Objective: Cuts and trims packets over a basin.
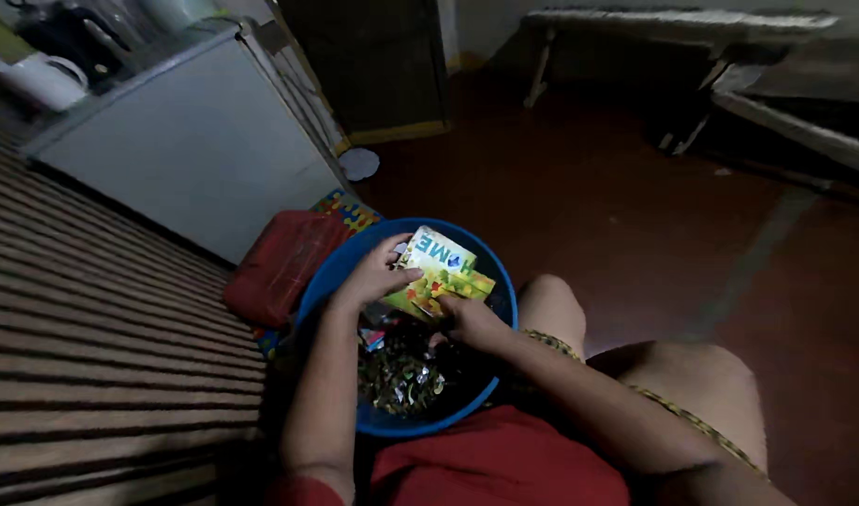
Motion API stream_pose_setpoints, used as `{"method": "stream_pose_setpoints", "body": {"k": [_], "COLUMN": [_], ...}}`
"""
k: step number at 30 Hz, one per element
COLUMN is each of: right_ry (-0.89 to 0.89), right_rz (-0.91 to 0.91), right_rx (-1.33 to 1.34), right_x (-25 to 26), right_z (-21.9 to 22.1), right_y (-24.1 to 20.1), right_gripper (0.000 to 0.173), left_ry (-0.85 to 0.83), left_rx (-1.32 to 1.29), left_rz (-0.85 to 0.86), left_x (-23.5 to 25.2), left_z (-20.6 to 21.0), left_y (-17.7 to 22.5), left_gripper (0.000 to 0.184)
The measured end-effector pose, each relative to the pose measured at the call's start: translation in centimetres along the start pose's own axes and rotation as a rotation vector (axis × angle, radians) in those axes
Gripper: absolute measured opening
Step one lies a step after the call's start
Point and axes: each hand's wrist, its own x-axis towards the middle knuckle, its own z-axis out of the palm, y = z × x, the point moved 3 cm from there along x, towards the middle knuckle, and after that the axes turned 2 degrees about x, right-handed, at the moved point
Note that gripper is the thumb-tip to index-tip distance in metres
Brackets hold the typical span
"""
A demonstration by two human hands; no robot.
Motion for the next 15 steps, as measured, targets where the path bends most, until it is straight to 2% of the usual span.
{"method": "stream_pose_setpoints", "body": {"k": [2,4,7,9,11,12,14,15], "right_ry": [-0.036,-0.029,-0.034,0.060,0.266,0.447,0.802,0.909], "right_rz": [-0.058,-0.093,-0.034,-0.062,-0.177,-0.274,-0.431,-0.466], "right_rx": [-0.101,-0.126,-0.095,-0.043,0.018,0.038,0.054,0.075], "right_x": [0.0,-0.1,-0.2,-0.3,-0.9,-1.3,-1.9,-2.2], "right_z": [0.6,0.8,0.3,-0.1,-0.6,-0.7,-1.1,-1.3], "right_y": [-0.3,-0.6,-0.4,-0.1,0.1,0.2,0.8,1.2], "right_gripper": [0.062,0.062,0.068,0.071,0.068,0.063,0.058,0.059], "left_ry": [-0.084,-0.040,0.282,0.541,0.711,0.750,0.705,0.633], "left_rx": [0.174,0.260,0.279,0.275,0.312,0.360,0.503,0.565], "left_rz": [-0.037,-0.039,-0.051,-0.047,-0.033,-0.015,0.048,0.087], "left_x": [-0.5,-1.3,-3.1,-4.3,-5.2,-5.5,-5.5,-5.3], "left_z": [-1.0,-2.0,-5.1,-7.2,-8.0,-7.9,-6.8,-5.8], "left_y": [0.1,-0.2,-0.2,0.3,1.5,2.1,3.3,3.9], "left_gripper": [0.077,0.078,0.077,0.080,0.081,0.078,0.061,0.050]}}
